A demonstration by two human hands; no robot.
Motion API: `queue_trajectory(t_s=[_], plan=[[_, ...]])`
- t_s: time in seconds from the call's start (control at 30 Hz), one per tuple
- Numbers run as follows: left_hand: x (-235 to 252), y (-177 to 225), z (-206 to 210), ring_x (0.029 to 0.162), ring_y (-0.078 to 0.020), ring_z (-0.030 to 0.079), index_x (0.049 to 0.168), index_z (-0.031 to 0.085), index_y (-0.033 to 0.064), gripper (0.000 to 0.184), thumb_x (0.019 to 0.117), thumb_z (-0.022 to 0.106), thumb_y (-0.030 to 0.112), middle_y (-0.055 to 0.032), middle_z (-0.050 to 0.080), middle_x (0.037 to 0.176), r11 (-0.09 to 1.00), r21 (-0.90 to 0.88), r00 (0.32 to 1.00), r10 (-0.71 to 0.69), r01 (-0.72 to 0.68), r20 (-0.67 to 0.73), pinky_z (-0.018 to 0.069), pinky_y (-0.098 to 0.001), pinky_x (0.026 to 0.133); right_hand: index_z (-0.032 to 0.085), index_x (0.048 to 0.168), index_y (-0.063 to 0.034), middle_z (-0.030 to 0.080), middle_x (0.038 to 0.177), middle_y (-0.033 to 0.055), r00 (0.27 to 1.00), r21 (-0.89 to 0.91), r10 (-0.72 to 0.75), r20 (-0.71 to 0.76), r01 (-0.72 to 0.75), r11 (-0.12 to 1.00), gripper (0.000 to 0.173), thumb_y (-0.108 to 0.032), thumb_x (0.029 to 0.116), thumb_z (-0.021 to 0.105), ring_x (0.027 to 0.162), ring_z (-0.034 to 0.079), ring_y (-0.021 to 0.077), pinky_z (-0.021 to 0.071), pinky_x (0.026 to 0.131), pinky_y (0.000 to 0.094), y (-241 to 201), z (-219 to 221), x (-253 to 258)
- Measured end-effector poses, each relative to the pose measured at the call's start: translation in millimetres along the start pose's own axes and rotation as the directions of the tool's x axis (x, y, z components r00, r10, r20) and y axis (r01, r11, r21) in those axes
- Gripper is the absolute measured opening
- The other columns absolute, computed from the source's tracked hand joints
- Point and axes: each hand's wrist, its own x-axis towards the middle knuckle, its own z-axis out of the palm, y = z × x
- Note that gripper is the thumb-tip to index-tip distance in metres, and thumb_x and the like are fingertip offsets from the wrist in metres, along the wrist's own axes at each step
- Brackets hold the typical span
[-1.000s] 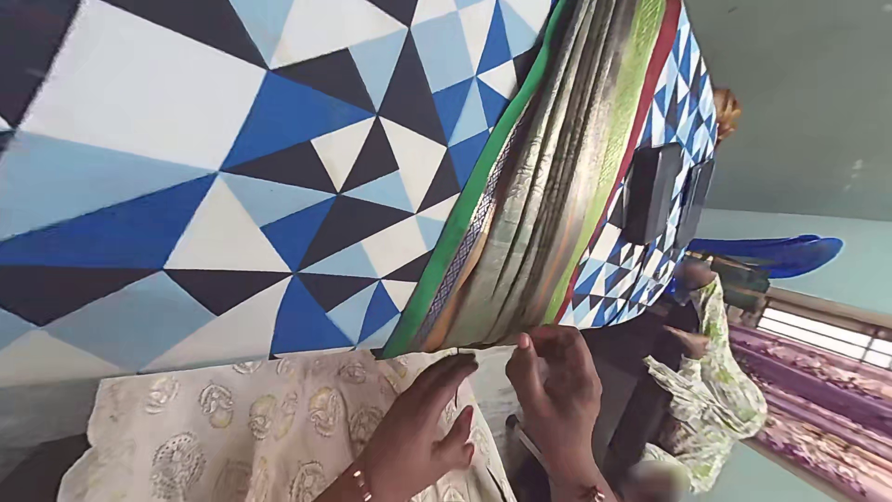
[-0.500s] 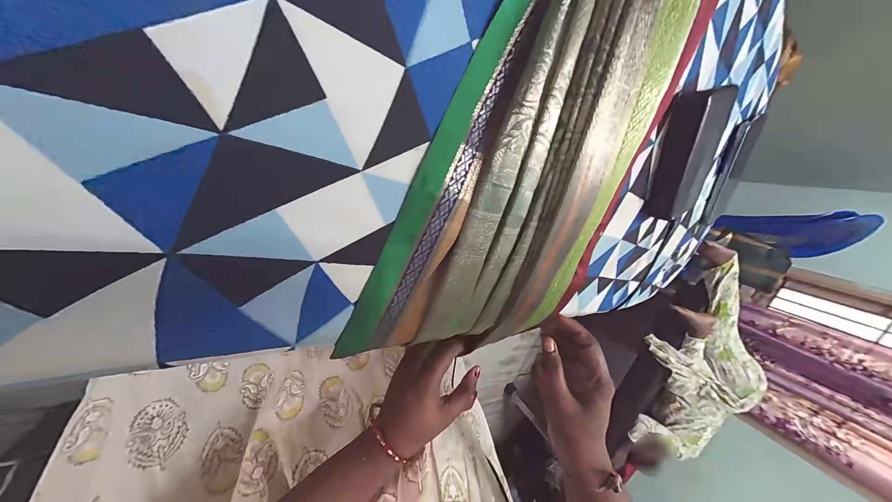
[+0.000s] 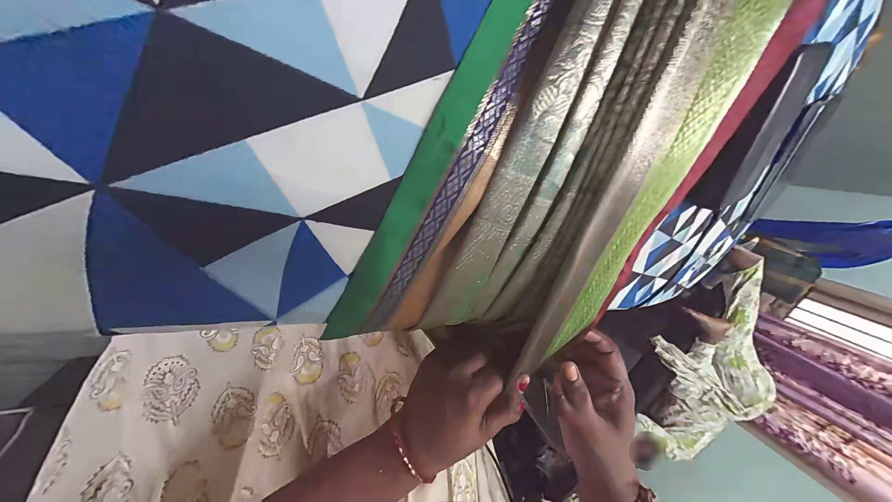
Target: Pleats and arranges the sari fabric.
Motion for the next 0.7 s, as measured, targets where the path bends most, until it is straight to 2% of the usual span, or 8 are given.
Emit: queue_trajectory(t_s=[0.07, 0.13, 0.2, 0.27, 0.3, 0.4, 0.53, 0.7], plan=[[3.4, 5.8, -1.6, 0.078, -0.0192, 0.066, 0.07, 0.065, 0.0129, 0.046, 0.1036, 0.047, 0.038, -0.005, 0.065, 0.074, 0.997, 0.066, 0.999, 0.044, -0.045, 0.003, 0.0543, -0.0292, 0.075, 0.059, 0.129, -0.0312, 0.063, 0.124, -0.0166, 0.992, -0.229, -0.094, -0.083, 0.072, 0.971, 0.032, -0.03, 0.0985, 0.067, 0.11, 0.063, -0.0005, 0.054, 0.092, 0.0172, -6.3, -1.5, -4.6], [6.6, 13.7, -3.6, 0.085, -0.022, 0.067, 0.077, 0.07, 0.0136, 0.039, 0.1033, 0.05, 0.035, -0.0069, 0.068, 0.083, 0.994, 0.084, 0.998, 0.068, -0.069, 0.019, 0.0547, -0.0328, 0.081, 0.06, 0.126, -0.0372, 0.061, 0.121, -0.0221, 0.963, -0.437, -0.247, -0.111, 0.176, 0.882, 0.026, -0.034, 0.1, 0.064, 0.106, 0.061, -0.0051, 0.0515, 0.086, 0.0125, -21.8, -1.9, -8.0], [9.4, 21.6, -4.6, 0.087, -0.0233, 0.066, 0.084, 0.072, 0.0125, 0.025, 0.0983, 0.057, 0.026, -0.0089, 0.067, 0.088, 0.995, 0.052, 0.996, 0.085, -0.087, 0.041, 0.0557, -0.0325, 0.082, 0.063, 0.117, -0.0355, 0.062, 0.11, -0.0247, 0.936, -0.547, -0.349, -0.053, 0.265, 0.794, 0.015, -0.036, 0.1027, 0.06, 0.096, 0.061, -0.0105, 0.05, 0.079, 0.0077, -41.0, 4.6, -9.5], [11.7, 29.5, -5.8, 0.078, -0.0217, 0.068, 0.086, 0.073, 0.0101, 0.02, 0.0954, 0.058, 0.019, -0.0073, 0.068, 0.08, 0.994, 0.023, 0.993, 0.108, -0.11, 0.055, 0.057, -0.0307, 0.074, 0.064, 0.111, -0.0293, 0.064, 0.102, -0.0229, 0.944, -0.616, -0.326, 0.05, 0.286, 0.734, 0.013, -0.039, 0.1028, 0.059, 0.092, 0.06, -0.0124, 0.0483, 0.079, 0.0073, -55.5, 12.0, -12.0], [13.1, 31.6, -6.0, 0.07, -0.0204, 0.066, 0.08, 0.07, 0.0102, 0.021, 0.0947, 0.056, 0.017, -0.0057, 0.065, 0.072, 0.993, 0.011, 0.991, 0.117, -0.118, 0.06, 0.0555, -0.0303, 0.066, 0.062, 0.11, -0.0256, 0.062, 0.101, -0.0196, 0.953, -0.646, -0.287, 0.094, 0.278, 0.711, 0.017, -0.04, 0.1016, 0.06, 0.091, 0.058, -0.0123, 0.0479, 0.079, 0.007, -59.1, 15.2, -11.6], [13.9, 34.6, -7.5, 0.063, -0.0184, 0.065, 0.075, 0.067, 0.0099, 0.024, 0.0945, 0.054, 0.014, -0.0038, 0.062, 0.066, 0.995, 0.016, 0.992, 0.098, -0.099, 0.078, 0.0536, -0.0301, 0.057, 0.055, 0.106, -0.0195, 0.058, 0.095, -0.0131, 0.966, -0.691, -0.234, 0.106, 0.241, 0.682, 0.025, -0.041, 0.098, 0.065, 0.08, 0.056, -0.0121, 0.0488, 0.072, 0.0061, -60.7, 22.7, -5.6], [12.1, 33.2, -4.1, 0.066, -0.0173, 0.067, 0.084, 0.073, 0.0075, 0.019, 0.0904, 0.056, 0.01, -0.0033, 0.067, 0.07, 0.992, 0.078, 0.992, 0.092, -0.098, 0.087, 0.0545, -0.0296, 0.06, 0.053, 0.097, -0.0146, 0.056, 0.081, -0.0092, 0.976, -0.724, -0.198, 0.09, 0.201, 0.66, 0.026, -0.037, 0.0966, 0.067, 0.067, 0.052, -0.0089, 0.0459, 0.06, 0.0074, -61.2, 25.2, 0.5], [9.5, 29.9, 5.5, 0.073, -0.0201, 0.069, 0.087, 0.073, 0.0071, 0.019, 0.0937, 0.055, 0.013, -0.0049, 0.069, 0.076, 0.993, 0.04, 0.992, 0.112, -0.114, 0.059, 0.0566, -0.0319, 0.067, 0.055, 0.085, -0.0087, 0.052, 0.065, -0.0076, 0.986, -0.804, -0.14, 0.095, 0.159, 0.573, 0.027, -0.031, 0.0932, 0.068, 0.054, 0.046, -0.0092, 0.0406, 0.049, 0.0071, -69.4, 30.1, 8.8]])
